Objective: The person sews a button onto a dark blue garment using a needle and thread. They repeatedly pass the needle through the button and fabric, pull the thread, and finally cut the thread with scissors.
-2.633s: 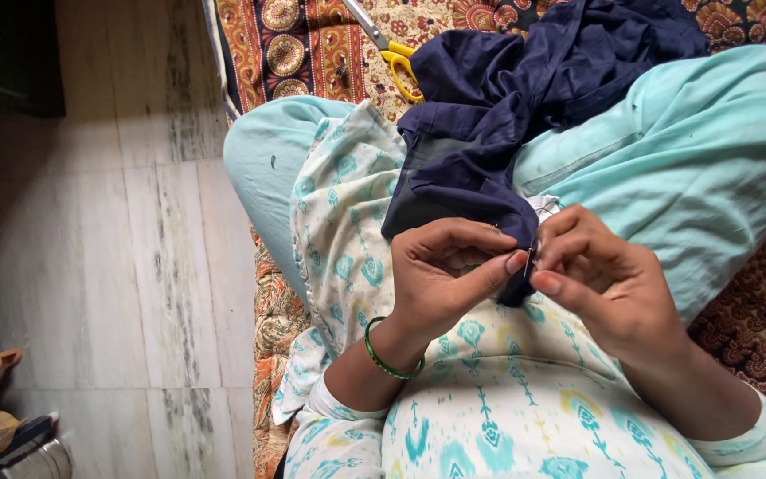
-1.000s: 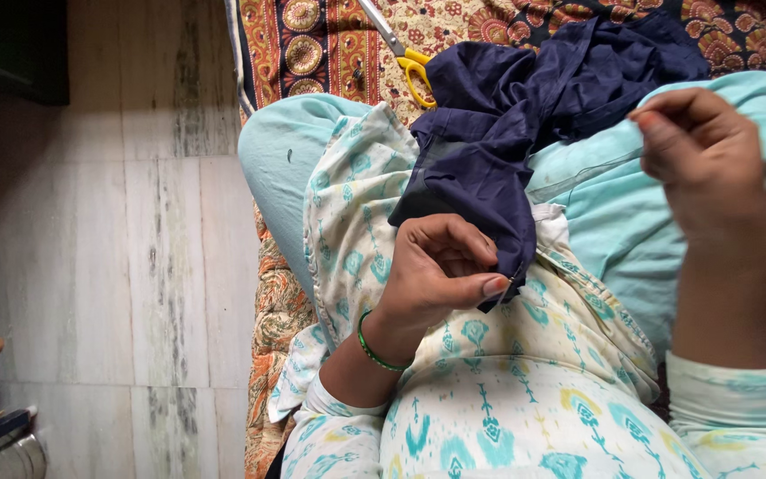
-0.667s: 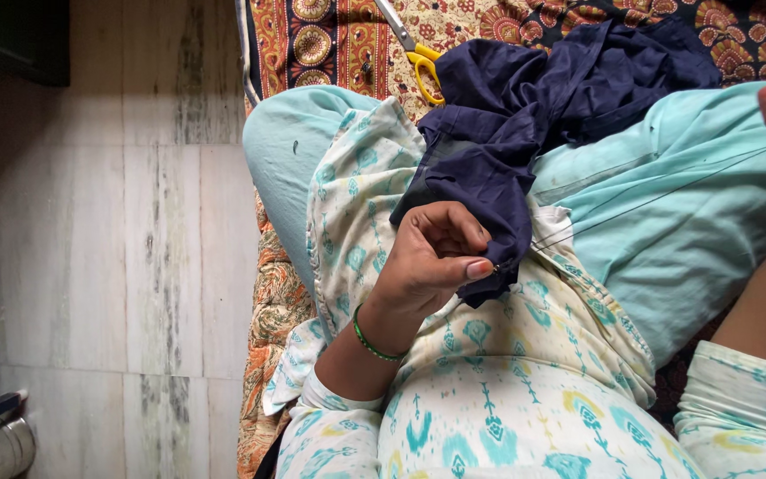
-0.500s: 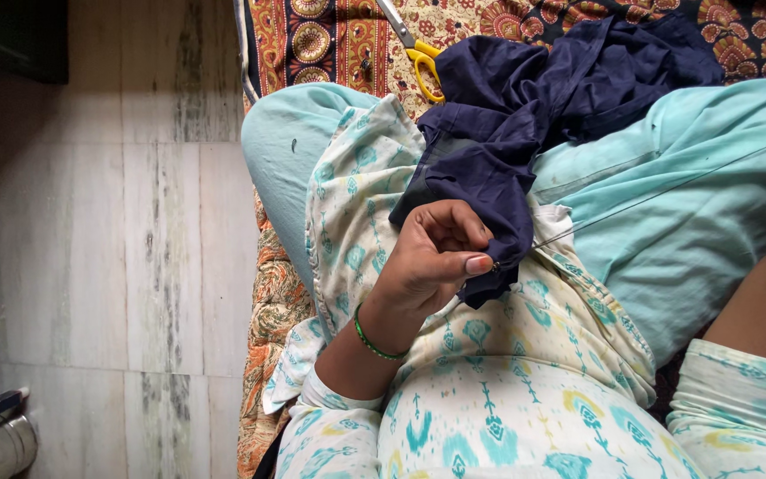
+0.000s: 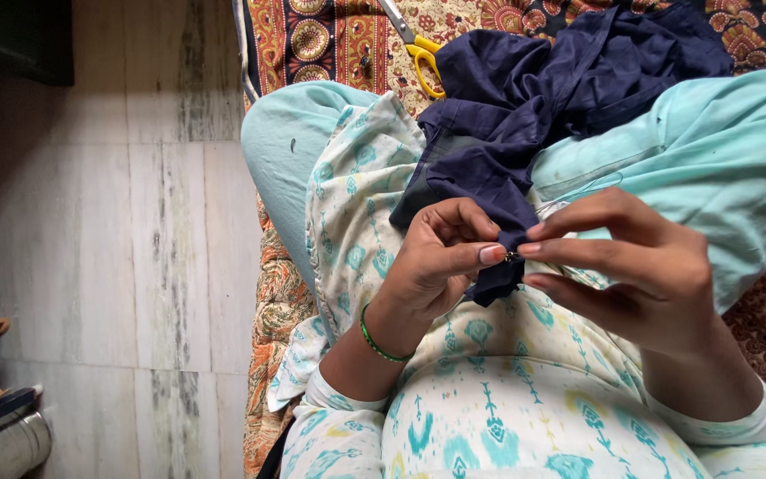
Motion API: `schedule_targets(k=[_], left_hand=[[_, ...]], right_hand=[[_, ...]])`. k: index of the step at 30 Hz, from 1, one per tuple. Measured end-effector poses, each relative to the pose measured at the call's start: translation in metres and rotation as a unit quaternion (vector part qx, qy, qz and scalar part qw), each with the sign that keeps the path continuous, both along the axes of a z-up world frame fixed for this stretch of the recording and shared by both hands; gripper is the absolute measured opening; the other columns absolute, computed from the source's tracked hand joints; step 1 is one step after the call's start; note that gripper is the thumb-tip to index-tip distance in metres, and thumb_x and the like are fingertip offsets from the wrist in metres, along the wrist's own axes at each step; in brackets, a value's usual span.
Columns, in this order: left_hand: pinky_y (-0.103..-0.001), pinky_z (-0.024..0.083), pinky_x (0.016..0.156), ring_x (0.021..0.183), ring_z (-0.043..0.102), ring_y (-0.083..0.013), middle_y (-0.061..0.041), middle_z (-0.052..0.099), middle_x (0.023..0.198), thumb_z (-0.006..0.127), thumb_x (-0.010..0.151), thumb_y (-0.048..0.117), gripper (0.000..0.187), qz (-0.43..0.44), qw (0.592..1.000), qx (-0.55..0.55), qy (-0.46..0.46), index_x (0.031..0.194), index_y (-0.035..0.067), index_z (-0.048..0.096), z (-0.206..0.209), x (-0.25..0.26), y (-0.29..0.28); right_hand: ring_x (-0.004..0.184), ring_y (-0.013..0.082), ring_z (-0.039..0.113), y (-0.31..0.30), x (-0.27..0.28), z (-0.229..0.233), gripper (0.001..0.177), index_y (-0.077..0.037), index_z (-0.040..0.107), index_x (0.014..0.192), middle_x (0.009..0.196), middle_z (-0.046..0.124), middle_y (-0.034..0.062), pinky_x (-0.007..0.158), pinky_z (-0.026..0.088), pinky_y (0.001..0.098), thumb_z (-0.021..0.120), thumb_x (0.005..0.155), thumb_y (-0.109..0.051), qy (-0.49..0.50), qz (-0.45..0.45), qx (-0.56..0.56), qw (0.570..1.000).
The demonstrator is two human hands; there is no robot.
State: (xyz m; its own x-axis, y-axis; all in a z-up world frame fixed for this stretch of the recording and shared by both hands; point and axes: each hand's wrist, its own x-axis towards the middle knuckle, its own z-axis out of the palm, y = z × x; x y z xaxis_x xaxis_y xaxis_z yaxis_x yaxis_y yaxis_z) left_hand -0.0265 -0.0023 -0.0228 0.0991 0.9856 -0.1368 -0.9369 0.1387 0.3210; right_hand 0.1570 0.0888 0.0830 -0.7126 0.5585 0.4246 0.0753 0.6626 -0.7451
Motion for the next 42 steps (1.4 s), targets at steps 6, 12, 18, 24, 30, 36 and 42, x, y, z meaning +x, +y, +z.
schedule_targets(k=[6, 12, 18, 24, 30, 36, 42], left_hand=[[-0.023, 0.058, 0.073, 0.083, 0.072, -0.0138, -0.012, 0.073, 0.094, 0.081, 0.086, -0.011, 0.019, 0.001, 1.000, 0.011, 0.023, 0.098, -0.002, 0.069, 0.008, -0.001, -0.001], [-0.025, 0.060, 0.075, 0.083, 0.072, -0.0138, -0.012, 0.072, 0.096, 0.083, 0.083, -0.010, 0.022, 0.012, 0.995, 0.006, 0.099, 0.098, -0.002, 0.069, 0.018, -0.001, -0.004], [-0.023, 0.059, 0.068, 0.078, 0.071, -0.0127, -0.007, 0.070, 0.091, 0.087, 0.084, -0.004, 0.023, 0.265, 0.771, 0.141, 0.562, 0.097, 0.001, 0.069, 0.044, 0.003, -0.007], [-0.025, 0.055, 0.061, 0.074, 0.069, -0.0174, -0.007, 0.069, 0.086, 0.089, 0.082, -0.004, 0.027, 0.377, 0.607, 0.190, 0.674, 0.095, 0.004, 0.068, 0.058, -0.001, -0.003], [-0.021, 0.055, 0.063, 0.075, 0.069, -0.0110, -0.006, 0.069, 0.088, 0.087, 0.083, -0.007, 0.024, 0.360, 0.704, 0.149, 0.594, 0.096, 0.001, 0.068, 0.046, -0.001, -0.007], [-0.019, 0.060, 0.074, 0.084, 0.070, -0.0071, -0.008, 0.070, 0.100, 0.083, 0.085, -0.011, 0.021, 0.262, 0.862, 0.097, 0.423, 0.099, -0.004, 0.070, 0.033, 0.003, -0.012], [-0.020, 0.061, 0.079, 0.088, 0.069, -0.0076, -0.008, 0.070, 0.101, 0.083, 0.083, -0.011, 0.021, 0.233, 0.884, 0.099, 0.392, 0.097, -0.003, 0.070, 0.023, 0.004, -0.014]], right_hand=[[0.096, 0.0207, 0.072, -0.006, -0.009, 0.007, 0.024, -0.003, 0.073, 0.102, 0.106, 0.069, 0.0119, 0.080, 0.058, 0.0307, 0.082, 0.080, 0.002, -0.057, -0.032, 0.032, 0.997], [0.091, 0.0223, 0.068, -0.011, -0.004, 0.003, 0.019, -0.001, 0.063, 0.100, 0.107, 0.065, 0.0152, 0.072, 0.056, 0.0310, 0.075, 0.085, 0.001, -0.101, -0.031, 0.026, 0.994], [0.085, 0.0204, 0.062, -0.003, 0.001, 0.003, 0.005, -0.001, 0.060, 0.095, 0.095, 0.063, 0.0069, 0.073, 0.050, 0.0327, 0.064, 0.097, -0.003, -0.161, -0.007, -0.097, 0.982], [0.078, 0.0139, 0.064, -0.009, 0.008, 0.001, 0.010, -0.004, 0.067, 0.089, 0.095, 0.063, 0.0054, 0.067, 0.051, 0.0266, 0.074, 0.088, -0.010, -0.148, 0.005, -0.106, 0.983], [0.076, 0.0134, 0.063, -0.011, 0.003, 0.005, 0.018, -0.004, 0.076, 0.095, 0.105, 0.065, 0.0096, 0.063, 0.050, 0.0263, 0.086, 0.081, -0.011, -0.168, -0.135, 0.017, 0.976], [0.089, 0.0206, 0.064, -0.008, -0.010, 0.006, 0.031, -0.006, 0.072, 0.102, 0.109, 0.061, 0.0141, 0.077, 0.052, 0.0329, 0.087, 0.075, -0.012, -0.030, -0.085, 0.083, 0.992], [0.098, 0.0263, 0.066, -0.014, -0.007, -0.015, 0.020, -0.015, 0.072, 0.102, 0.105, 0.067, 0.0046, 0.101, 0.049, 0.0533, 0.078, 0.085, -0.008, 0.050, -0.033, 0.153, 0.986]])
